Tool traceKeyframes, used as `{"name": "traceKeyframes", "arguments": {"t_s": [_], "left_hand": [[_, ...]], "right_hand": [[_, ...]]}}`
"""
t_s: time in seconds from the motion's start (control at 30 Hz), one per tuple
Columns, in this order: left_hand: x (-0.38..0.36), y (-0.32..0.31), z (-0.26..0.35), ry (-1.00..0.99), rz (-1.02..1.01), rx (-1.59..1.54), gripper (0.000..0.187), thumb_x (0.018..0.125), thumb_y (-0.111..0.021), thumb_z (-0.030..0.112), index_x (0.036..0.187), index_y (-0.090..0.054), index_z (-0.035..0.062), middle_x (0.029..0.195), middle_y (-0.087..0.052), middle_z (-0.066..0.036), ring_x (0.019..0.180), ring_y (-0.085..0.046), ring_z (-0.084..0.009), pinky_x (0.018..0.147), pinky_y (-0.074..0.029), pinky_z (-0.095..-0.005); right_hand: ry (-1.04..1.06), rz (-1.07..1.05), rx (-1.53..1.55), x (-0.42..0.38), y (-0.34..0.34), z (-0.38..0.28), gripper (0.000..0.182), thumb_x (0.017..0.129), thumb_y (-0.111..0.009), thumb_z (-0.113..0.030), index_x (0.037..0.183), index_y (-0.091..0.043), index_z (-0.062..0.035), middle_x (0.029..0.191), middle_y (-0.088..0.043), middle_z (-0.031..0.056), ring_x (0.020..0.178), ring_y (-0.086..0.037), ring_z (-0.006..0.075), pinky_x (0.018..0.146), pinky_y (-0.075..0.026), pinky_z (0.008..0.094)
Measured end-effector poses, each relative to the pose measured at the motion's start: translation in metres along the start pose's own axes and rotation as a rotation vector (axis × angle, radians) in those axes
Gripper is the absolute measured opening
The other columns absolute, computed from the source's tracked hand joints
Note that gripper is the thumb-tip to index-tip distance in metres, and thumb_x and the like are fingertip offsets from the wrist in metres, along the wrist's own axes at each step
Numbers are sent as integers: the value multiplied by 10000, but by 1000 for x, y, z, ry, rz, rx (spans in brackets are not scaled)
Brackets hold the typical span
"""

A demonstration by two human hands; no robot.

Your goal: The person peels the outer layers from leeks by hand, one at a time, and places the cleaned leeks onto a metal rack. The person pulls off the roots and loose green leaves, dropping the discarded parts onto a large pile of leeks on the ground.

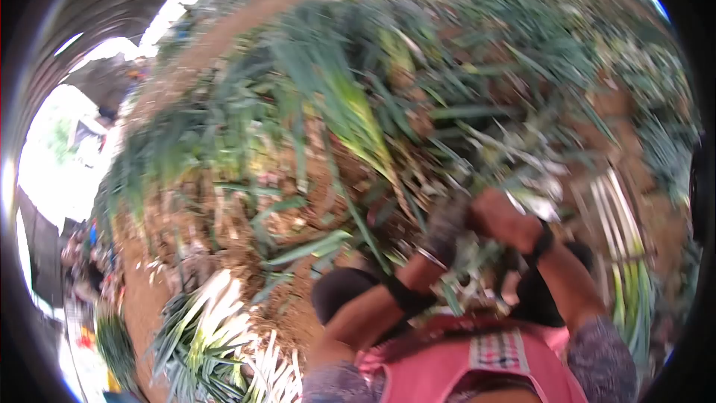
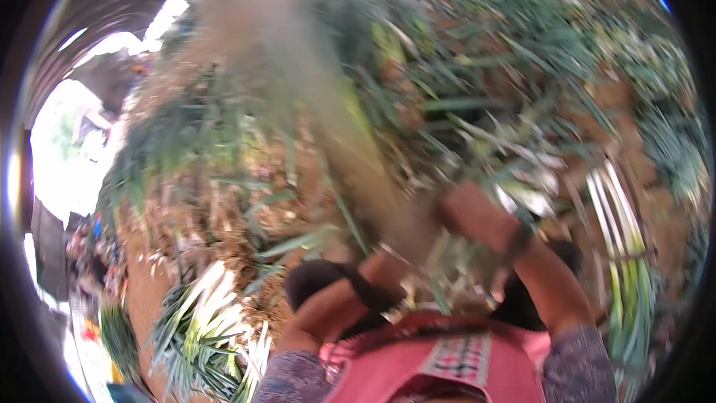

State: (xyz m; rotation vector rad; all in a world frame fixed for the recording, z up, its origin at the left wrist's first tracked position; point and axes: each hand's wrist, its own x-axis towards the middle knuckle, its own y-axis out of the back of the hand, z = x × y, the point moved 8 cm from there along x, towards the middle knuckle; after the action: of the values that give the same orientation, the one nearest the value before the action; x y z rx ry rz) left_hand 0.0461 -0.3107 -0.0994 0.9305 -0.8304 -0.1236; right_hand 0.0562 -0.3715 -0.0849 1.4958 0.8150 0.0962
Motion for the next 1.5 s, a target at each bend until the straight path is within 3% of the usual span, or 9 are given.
{"name": "traceKeyframes", "arguments": {"t_s": [0.03,0.1,0.3,0.43,0.6,0.73,0.8,0.97,1.5], "left_hand": [[0,11,-10,201,96,-489,170,897,-523,242,992,-568,108,780,-577,-12,699,-536,-107,619,-426,-265],[-4,-16,-17,322,-4,-918,197,899,-532,267,1025,-545,115,845,-586,2,727,-528,-82,618,-410,-236],[-32,-39,-9,512,-197,-1112,241,885,-549,279,1056,-522,112,865,-548,21,729,-497,-77,637,-406,-225],[-99,-98,-26,953,-542,-1477,224,863,-570,253,1019,-538,96,802,-530,18,678,-482,-78,608,-414,-231],[-170,-174,-114,1066,-820,-1136,257,854,-556,255,1030,-554,68,835,-559,-35,733,-515,-144,661,-426,-291],[-204,-196,-240,1299,-466,-704,303,847,-541,265,1053,-564,43,886,-589,-86,804,-549,-210,722,-433,-349],[-227,-213,-271,1475,-184,-546,327,844,-534,270,1064,-570,31,911,-604,-112,839,-566,-243,752,-437,-378],[-231,-255,-274,1346,-475,-608,542,830,-562,286,1276,-419,13,1090,-570,-161,874,-570,-254,820,-426,-364],[-198,-288,-247,1559,-87,-1406,604,762,-702,240,1245,-403,35,1024,-583,-134,790,-597,-253,607,-493,-403]], "right_hand": [[199,702,70,-35,33,3,83,632,-592,-156,673,-615,-87,699,-597,129,674,-584,300,584,-455,408],[329,960,187,-49,48,7,96,667,-605,-174,627,-582,-90,576,-525,89,572,-518,320,532,-394,438],[33,185,105,-16,16,29,177,713,-613,-270,787,-621,-110,770,-609,91,709,-600,299,601,-459,409],[-28,751,106,-42,54,62,215,764,-630,-255,911,-608,-100,784,-603,103,739,-594,311,627,-456,417],[-102,641,141,-45,66,66,259,774,-630,-233,973,-585,-74,816,-600,121,773,-591,311,657,-446,418],[134,881,101,-57,74,26,323,706,-684,-179,997,-583,-80,865,-571,98,859,-540,280,731,-403,408],[50,547,193,-40,62,29,315,676,-697,-176,952,-579,-79,846,-579,73,842,-545,260,729,-395,389],[23,335,243,-29,41,29,297,635,-716,-195,865,-560,-88,745,-565,71,768,-551,263,709,-383,380],[68,266,166,-1,37,19,325,656,-708,-238,918,-562,-113,782,-557,44,794,-554,232,750,-386,361]]}}
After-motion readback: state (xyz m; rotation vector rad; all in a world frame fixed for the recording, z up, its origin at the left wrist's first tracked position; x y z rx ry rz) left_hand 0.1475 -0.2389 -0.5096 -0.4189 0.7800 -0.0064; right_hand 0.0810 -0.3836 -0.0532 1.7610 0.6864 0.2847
